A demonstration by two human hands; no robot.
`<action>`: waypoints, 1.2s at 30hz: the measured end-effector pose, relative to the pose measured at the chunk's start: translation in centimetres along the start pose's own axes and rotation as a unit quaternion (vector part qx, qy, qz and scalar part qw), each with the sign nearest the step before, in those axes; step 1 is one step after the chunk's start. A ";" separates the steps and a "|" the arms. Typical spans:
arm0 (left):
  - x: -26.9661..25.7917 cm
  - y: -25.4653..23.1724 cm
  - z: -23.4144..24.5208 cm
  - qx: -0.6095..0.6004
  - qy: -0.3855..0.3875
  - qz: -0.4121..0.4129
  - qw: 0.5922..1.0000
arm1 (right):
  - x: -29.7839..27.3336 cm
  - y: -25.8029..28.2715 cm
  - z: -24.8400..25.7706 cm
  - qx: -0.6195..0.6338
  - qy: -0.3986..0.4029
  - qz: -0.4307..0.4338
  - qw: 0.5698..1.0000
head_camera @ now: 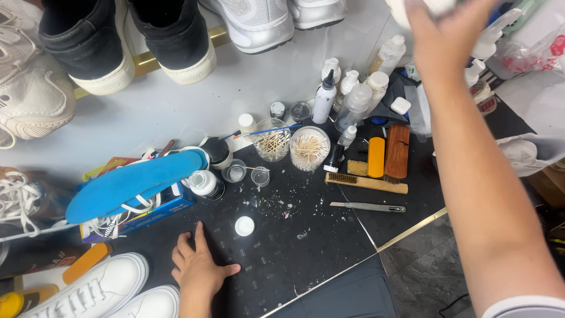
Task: The person prepares white paint by opening a bottle and pouring it into a cap, then uses a small brush to apply the paint to the toe area of a white sneaker with green lining. The person repeatedly dips the brush into the paint and carefully coats the shoe's surface.
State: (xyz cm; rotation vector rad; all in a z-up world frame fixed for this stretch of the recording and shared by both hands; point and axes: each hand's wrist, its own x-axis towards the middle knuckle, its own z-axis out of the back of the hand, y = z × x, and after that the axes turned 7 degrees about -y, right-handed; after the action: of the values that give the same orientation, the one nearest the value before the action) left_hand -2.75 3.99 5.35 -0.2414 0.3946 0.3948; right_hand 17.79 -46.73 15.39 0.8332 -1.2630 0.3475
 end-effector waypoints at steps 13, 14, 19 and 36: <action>2.5 3.7 -3.9 -0.130 -0.266 -0.117 0.948 | -16.0 15.3 11.9 0.215 -0.088 -0.216 0.948; 2.4 3.7 -4.1 -0.133 -0.288 -0.130 0.940 | -16.9 15.9 12.1 0.197 -0.072 -0.214 0.954; 0.7 4.3 -4.1 -0.300 -0.268 -0.176 0.898 | -19.2 19.1 11.4 0.089 0.054 -0.157 0.982; -3.4 0.9 -2.6 -0.884 0.239 -0.324 0.239 | -33.7 30.5 1.3 0.304 0.137 0.009 0.943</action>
State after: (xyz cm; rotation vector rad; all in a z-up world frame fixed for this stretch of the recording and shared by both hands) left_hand -6.87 2.93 4.24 -2.8343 0.1862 -0.3441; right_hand -13.13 -20.36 -5.04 1.2443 -0.9038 0.8660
